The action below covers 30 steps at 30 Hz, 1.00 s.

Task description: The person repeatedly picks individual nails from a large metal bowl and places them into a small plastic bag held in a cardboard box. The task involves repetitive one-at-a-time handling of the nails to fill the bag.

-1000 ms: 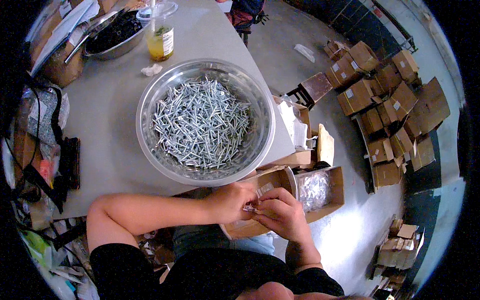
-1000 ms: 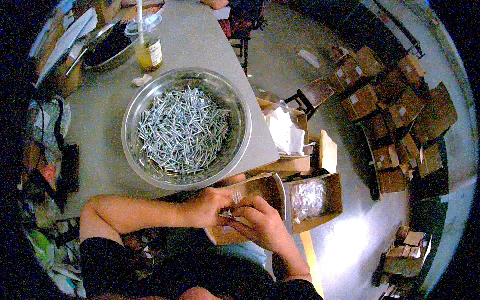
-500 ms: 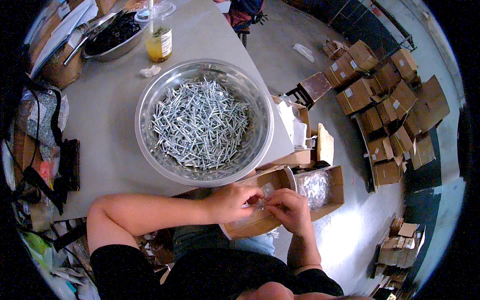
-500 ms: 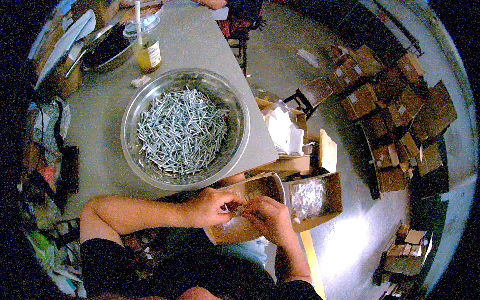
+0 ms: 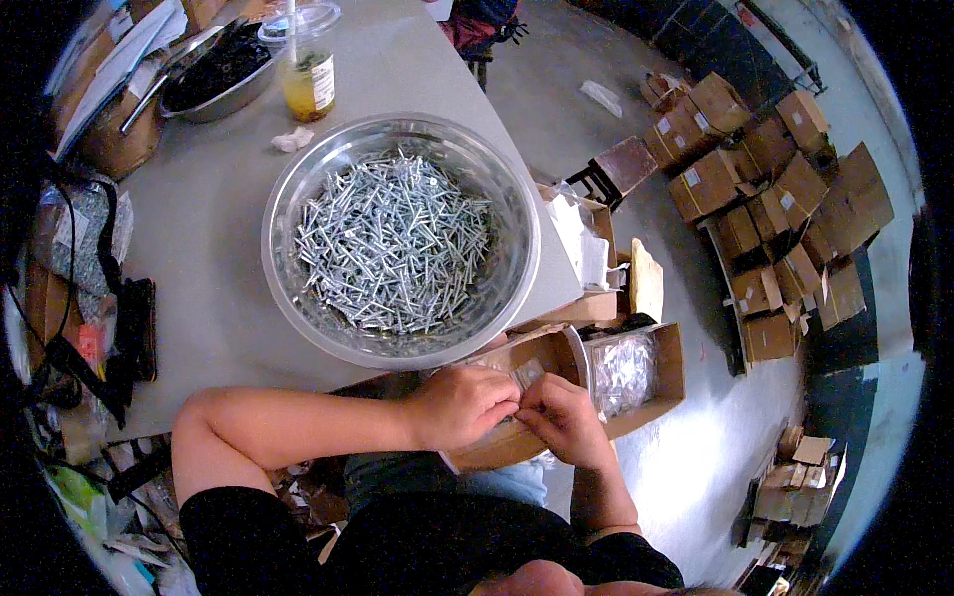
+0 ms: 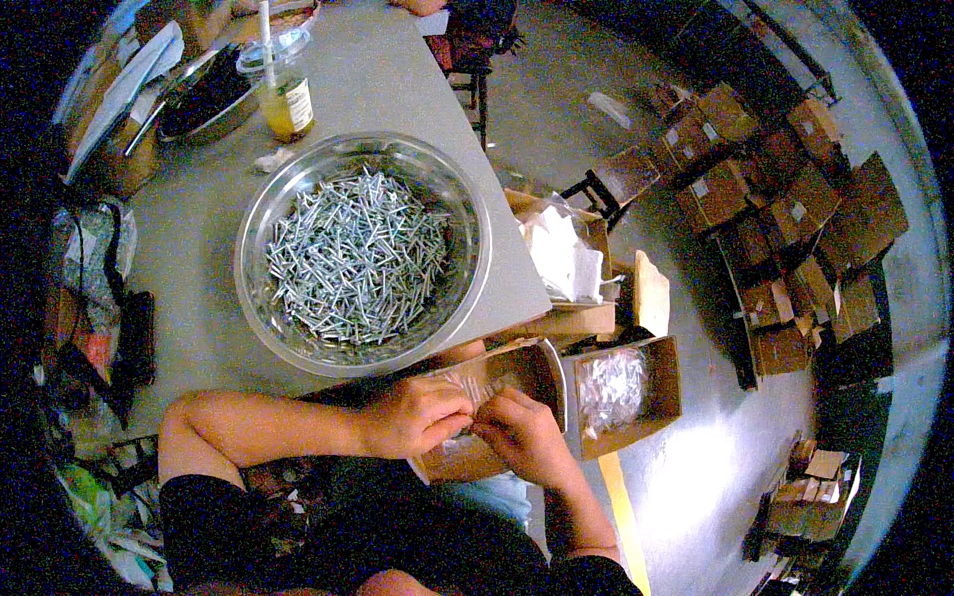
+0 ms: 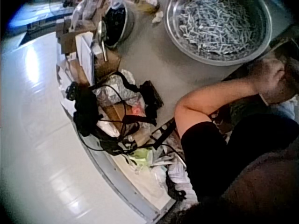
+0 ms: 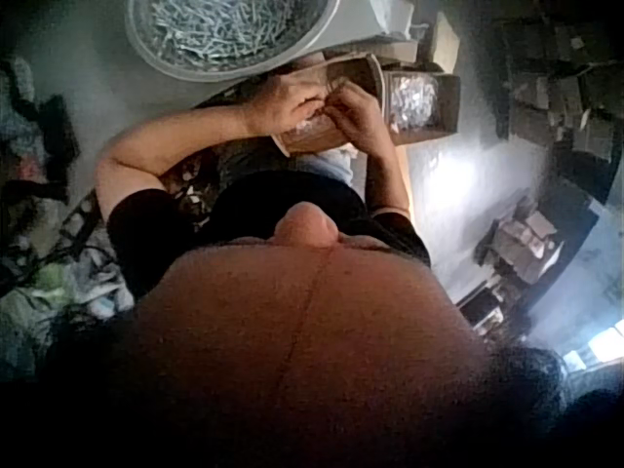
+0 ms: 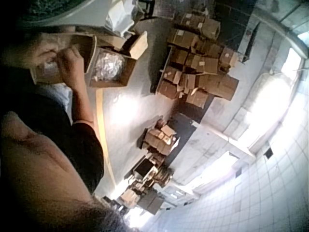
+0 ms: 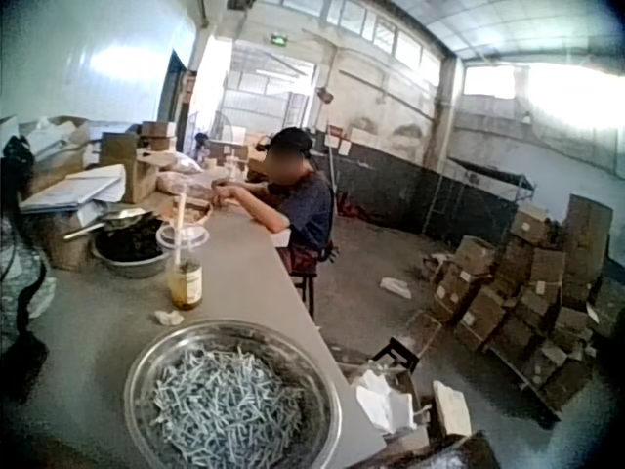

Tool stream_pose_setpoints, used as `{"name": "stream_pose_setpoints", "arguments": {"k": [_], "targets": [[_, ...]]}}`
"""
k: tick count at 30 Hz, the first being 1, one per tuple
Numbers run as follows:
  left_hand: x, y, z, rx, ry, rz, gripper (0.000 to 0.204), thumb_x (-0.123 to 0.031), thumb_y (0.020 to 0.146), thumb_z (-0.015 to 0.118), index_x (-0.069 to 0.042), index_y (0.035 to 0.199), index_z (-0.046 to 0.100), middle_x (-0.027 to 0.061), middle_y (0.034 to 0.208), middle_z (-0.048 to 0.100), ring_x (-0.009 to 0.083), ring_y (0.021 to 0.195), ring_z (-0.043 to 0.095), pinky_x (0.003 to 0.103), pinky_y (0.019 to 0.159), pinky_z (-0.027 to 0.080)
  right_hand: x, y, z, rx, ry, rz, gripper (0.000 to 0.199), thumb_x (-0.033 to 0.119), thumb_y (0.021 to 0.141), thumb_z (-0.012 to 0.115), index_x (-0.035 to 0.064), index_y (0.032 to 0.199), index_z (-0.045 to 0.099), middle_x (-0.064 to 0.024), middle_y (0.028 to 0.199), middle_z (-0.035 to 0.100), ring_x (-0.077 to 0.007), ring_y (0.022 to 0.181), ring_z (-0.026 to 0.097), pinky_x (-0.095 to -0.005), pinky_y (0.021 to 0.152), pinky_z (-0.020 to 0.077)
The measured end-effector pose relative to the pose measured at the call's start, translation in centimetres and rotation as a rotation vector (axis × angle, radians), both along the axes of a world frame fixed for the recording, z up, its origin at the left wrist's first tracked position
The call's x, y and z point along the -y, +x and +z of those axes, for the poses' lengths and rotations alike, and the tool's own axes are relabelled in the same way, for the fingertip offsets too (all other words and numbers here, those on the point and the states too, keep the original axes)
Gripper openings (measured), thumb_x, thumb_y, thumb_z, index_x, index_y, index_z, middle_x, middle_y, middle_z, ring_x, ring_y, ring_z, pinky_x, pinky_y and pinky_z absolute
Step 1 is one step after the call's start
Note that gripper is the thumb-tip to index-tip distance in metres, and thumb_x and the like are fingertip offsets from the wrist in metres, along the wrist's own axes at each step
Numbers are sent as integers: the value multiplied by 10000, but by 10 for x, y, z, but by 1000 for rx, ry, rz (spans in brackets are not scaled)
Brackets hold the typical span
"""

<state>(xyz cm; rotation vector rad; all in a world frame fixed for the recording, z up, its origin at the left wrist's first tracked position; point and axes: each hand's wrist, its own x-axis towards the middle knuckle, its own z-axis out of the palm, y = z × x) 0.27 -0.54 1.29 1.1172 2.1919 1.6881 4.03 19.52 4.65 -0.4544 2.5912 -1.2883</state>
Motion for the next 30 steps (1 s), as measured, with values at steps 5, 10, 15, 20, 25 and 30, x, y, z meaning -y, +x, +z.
{"name": "stream_pose_setpoints", "arguments": {"k": [5, 10, 15, 20, 25, 30], "targets": [[0, -2, -7, 93, -55, 17, 109, -129, 840, 606, -22, 857, 600, 168, 818, 633, 356, 789, 622, 433, 710, 487, -44, 4, -9, -149, 169, -332, 107, -9, 690, 732, 16, 788, 697, -89, 725, 639, -187, 659, 617, -289, 600, 485], [2, -4, -9, 110, -178, -44, 141, -160, 859, 606, -35, 922, 592, 163, 880, 639, 362, 829, 630, 432, 741, 501, -73, 3, -7, -356, 492, -688, 203, -7, 687, 751, -5, 868, 661, -111, 759, 647, -196, 645, 632, -296, 598, 510], [4, -2, -17, 45, -391, -143, 230, -249, 831, 622, -46, 937, 598, 186, 893, 638, 382, 841, 625, 466, 761, 504, -45, 5, -73, -117, 455, -260, 302, 222, 725, 752, 15, 902, 622, -160, 855, 632, -365, 832, 620, -423, 718, 511], [8, 0, -31, -42, -588, -318, 310, -333, 812, 613, -40, 916, 611, 201, 891, 640, 382, 848, 626, 485, 779, 504, -29, -1, -116, -23, 548, -153, 386, 255, 747, 724, 34, 1031, 583, -214, 964, 615, -395, 864, 613, -458, 749, 508], [10, 1, -33, -42, -549, -301, 306, -329, 813, 612, -33, 894, 608, 199, 876, 642, 379, 845, 627, 482, 783, 505, -31, -6, -113, 95, 434, -171, 421, 237, 746, 732, 40, 1084, 576, -252, 1088, 562, -403, 946, 590, -468, 783, 496], [9, 0, -31, -21, -571, -321, 303, -326, 812, 616, -37, 902, 619, 197, 867, 641, 378, 843, 626, 480, 775, 504, -28, -5, -114, 47, 356, -406, 226, 178, 733, 749, 17, 867, 662, -245, 1107, 550, -378, 993, 568, -429, 831, 472]]}}
